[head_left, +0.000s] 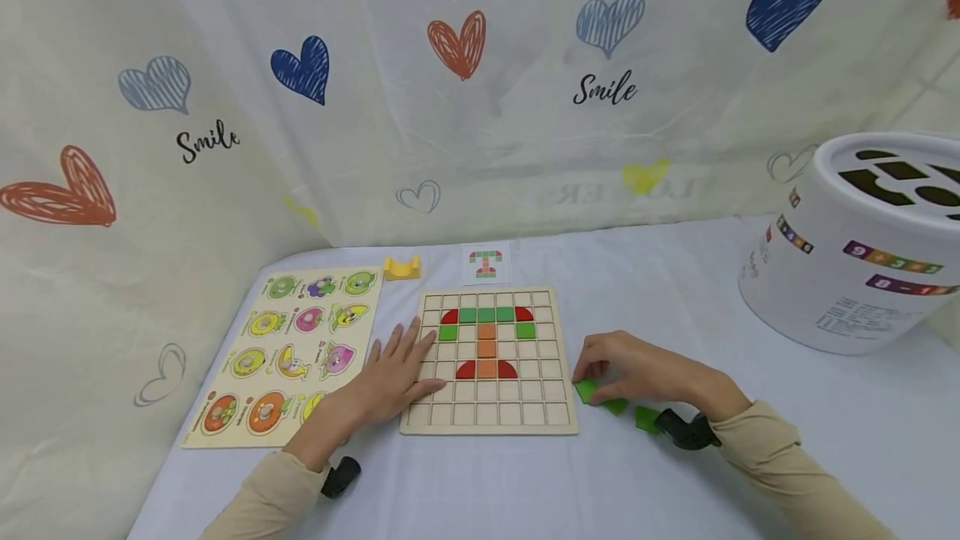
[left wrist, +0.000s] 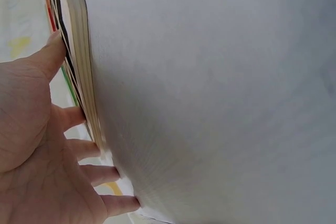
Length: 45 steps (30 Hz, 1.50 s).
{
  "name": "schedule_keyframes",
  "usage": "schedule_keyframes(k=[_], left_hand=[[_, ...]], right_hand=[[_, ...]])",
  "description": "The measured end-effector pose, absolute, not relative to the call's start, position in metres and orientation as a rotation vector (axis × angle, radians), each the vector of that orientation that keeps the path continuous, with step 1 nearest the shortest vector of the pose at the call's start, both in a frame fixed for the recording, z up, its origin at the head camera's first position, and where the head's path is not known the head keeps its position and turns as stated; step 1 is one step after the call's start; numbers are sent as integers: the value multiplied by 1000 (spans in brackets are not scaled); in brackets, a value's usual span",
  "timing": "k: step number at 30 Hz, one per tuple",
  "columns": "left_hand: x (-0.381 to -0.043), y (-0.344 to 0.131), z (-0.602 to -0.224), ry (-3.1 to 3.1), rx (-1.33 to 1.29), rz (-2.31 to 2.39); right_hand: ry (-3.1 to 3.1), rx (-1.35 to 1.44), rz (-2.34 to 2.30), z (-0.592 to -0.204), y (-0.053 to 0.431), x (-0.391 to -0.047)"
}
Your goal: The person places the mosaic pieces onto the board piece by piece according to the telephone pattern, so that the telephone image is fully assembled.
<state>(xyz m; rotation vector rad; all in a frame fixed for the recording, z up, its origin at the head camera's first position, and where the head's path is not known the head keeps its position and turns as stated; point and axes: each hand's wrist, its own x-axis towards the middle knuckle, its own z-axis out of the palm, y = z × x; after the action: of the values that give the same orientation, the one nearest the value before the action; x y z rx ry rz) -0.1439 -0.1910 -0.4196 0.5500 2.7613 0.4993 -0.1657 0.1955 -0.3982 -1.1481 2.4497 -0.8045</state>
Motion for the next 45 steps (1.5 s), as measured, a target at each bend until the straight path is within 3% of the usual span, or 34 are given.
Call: schedule_keyframes(k=[27,36,45], left_hand=[[-145,-191,-424,2778,557,501],[-146,-193,-421,2777,558,537],[-146,-192,-421,2773,554,532]], right_hand=[[2296,-1184,-1034,-394,202,-164],[2260,-1326,-1095,-375,157,-159],[2267,-1337,-1210,-396,100,-160]])
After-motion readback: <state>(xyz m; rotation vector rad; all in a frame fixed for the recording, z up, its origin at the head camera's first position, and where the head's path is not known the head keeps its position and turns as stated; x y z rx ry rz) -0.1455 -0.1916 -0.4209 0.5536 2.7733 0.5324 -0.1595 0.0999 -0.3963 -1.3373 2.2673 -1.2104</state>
